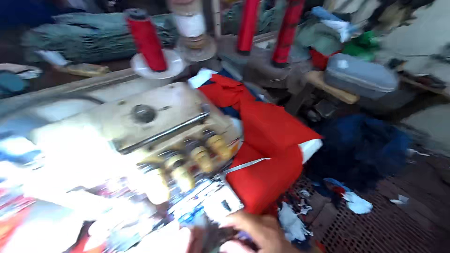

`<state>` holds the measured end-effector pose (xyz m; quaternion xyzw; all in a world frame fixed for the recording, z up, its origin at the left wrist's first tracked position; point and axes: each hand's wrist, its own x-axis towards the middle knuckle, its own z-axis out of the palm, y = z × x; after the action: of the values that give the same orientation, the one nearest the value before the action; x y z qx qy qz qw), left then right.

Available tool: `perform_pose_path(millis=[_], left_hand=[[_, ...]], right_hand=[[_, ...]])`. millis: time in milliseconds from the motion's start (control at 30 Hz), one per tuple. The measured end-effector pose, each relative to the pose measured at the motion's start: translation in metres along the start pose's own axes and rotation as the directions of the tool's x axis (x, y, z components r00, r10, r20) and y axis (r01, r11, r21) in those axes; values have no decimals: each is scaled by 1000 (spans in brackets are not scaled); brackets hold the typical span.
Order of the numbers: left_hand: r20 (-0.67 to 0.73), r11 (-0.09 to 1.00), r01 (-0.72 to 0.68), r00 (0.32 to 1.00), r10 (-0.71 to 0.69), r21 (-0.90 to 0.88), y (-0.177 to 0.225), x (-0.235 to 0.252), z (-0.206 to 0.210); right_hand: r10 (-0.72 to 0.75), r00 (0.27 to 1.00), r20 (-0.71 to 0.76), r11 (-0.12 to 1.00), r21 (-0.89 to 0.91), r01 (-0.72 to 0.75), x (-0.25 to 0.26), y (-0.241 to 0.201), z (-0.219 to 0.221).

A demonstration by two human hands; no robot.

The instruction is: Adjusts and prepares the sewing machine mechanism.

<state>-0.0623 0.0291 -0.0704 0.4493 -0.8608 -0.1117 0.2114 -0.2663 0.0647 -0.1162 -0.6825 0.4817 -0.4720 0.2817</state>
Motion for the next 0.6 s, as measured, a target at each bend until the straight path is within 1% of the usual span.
perform_pose_path(millis=[67,100,167,267,300,367,467,600], left_hand=[[62,1000,27,998,-27,-2,2,-1,-6],[47,999,16,999,-18,48,2,-3,-5],[-66,994,-28,997,34,102,-3,-7,2],[-247,998,-23,968,35,53,-5,-10,11],[-259,998,-16,966,29,53,-4,-12,11],[-234,996,-20,971,41,90,-5,-14,8],[-222,993,-28,974,53,118,-11,-18,14],[-234,993,-36,970,62,113,-12,-21,16]], right_hand=[[-4,1000,25,997,-75,6,1,-5,-2],[-7,999,50,994,-105,12,2,-7,-2],[-4,996,91,988,-156,18,1,-8,-2],[9,991,134,981,-192,17,3,-8,1],[5,991,134,981,-193,21,3,-7,3],[-7,992,129,982,-189,31,4,-5,8],[-32,994,108,980,-191,52,8,-3,16],[-144,988,62,960,-234,154,16,5,22]])
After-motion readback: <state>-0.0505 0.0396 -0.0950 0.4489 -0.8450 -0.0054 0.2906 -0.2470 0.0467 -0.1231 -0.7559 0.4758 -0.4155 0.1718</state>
